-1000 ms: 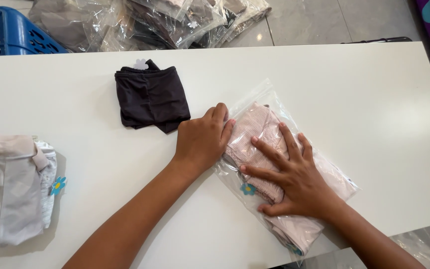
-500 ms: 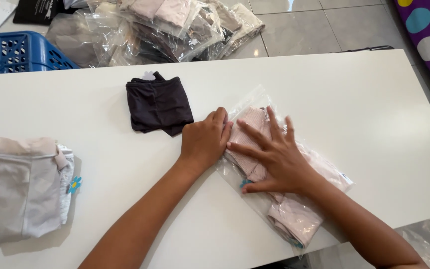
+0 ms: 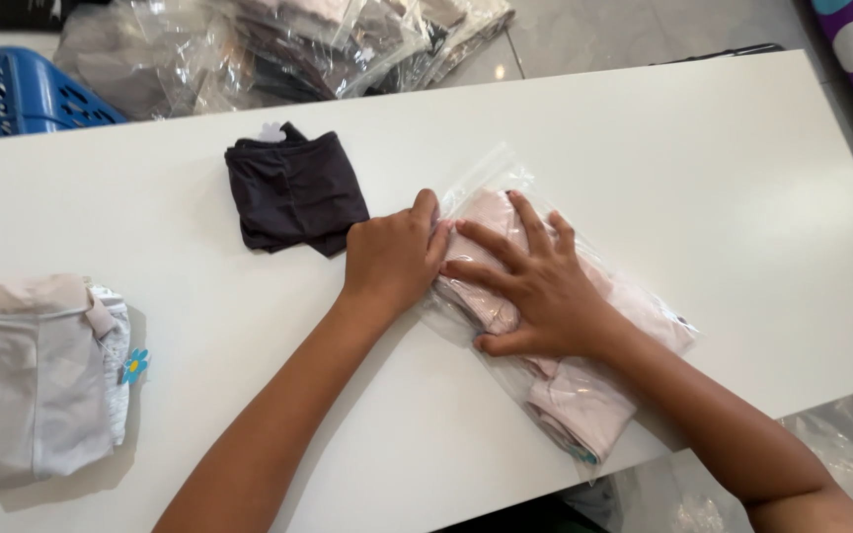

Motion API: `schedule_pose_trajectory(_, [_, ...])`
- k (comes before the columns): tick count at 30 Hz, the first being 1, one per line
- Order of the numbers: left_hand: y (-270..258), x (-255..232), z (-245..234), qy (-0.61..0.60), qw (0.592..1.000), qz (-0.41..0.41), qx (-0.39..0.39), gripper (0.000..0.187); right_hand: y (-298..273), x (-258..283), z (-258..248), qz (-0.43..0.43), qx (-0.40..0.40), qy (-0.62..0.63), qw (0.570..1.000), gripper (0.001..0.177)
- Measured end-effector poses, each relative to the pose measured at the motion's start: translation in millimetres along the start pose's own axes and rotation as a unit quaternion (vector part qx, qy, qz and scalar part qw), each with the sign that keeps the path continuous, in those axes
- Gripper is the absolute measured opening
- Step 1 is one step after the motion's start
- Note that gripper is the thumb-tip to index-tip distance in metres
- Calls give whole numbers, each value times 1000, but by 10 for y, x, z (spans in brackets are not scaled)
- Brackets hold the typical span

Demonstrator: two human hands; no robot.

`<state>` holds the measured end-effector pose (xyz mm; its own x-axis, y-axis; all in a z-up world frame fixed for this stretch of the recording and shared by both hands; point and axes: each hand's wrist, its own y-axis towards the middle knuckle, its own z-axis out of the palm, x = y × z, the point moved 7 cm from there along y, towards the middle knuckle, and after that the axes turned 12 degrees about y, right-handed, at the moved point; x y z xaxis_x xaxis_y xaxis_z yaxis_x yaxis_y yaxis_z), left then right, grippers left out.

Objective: Packing folded underwear into clear plastic bags and sealing them.

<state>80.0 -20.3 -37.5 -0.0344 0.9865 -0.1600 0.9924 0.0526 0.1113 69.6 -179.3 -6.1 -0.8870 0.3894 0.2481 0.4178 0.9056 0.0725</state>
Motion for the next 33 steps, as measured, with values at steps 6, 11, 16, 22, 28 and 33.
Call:
schedule_pose_trajectory(6, [-25,-2,-86,-12,1000,10,-19,24,-83,-5,-297,26,9,161,987,85])
schedule_pose_trajectory(11, [-45,18,-68,-5,998,18,-58,23,-683,70,-479,40,-19,141,989,95])
schedule_pose_trajectory(16, [-50,14,-68,5,998,26,-63,22,-966,120,-120,32,2,12,999,90])
schedule_pose_trajectory(22, [-64,19,-49,1,996,24,-82,22,-925,92,-62,35,10,5,999,88])
schedule_pose_trajectory(28, [-64,11,-80,-8,998,19,-62,21,-921,90,-91,41,26,29,998,89])
schedule_pose_trajectory(33, [-126,-31,-296,-53,998,16,4,23,-1026,-576,-167,193,-124,139,963,78])
